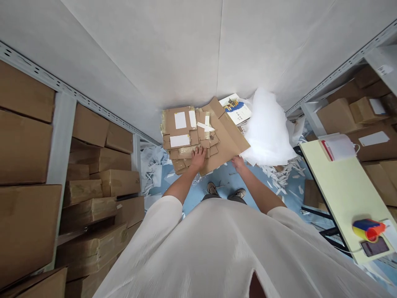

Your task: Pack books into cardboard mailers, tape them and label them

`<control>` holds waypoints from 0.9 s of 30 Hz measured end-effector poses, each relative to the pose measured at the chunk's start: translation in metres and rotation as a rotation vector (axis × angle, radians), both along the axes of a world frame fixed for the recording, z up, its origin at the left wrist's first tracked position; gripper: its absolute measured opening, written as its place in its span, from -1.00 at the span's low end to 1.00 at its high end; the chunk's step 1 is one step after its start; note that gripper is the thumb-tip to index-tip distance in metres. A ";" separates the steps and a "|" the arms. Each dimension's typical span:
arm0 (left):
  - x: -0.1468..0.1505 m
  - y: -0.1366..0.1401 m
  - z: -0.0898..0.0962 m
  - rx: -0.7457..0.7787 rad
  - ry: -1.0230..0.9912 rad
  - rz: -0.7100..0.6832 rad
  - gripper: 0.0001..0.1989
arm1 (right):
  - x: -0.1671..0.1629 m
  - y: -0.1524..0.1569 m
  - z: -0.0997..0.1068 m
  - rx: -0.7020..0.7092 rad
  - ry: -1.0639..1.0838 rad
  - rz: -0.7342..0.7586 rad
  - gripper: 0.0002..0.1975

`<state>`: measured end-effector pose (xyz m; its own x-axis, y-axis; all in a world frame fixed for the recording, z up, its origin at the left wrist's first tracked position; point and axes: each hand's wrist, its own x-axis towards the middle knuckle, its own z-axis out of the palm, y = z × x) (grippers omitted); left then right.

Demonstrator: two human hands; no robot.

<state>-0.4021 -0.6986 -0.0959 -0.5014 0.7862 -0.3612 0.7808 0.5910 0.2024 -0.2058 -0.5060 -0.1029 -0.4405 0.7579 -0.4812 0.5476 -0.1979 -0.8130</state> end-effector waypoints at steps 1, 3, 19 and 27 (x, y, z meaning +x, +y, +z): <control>0.000 0.000 0.001 -0.001 0.002 -0.002 -0.18 | -0.003 0.000 -0.001 -0.029 -0.033 -0.043 -0.73; -0.001 -0.001 0.002 0.005 0.003 -0.009 -0.17 | -0.007 0.001 -0.002 -0.079 -0.098 -0.129 -0.74; -0.003 -0.004 0.032 0.077 0.115 0.010 0.00 | 0.001 0.010 0.054 -0.224 0.405 -0.148 -0.52; -0.005 -0.003 0.047 0.075 0.118 0.019 -0.04 | 0.024 0.051 0.079 -0.152 0.502 -0.144 -0.42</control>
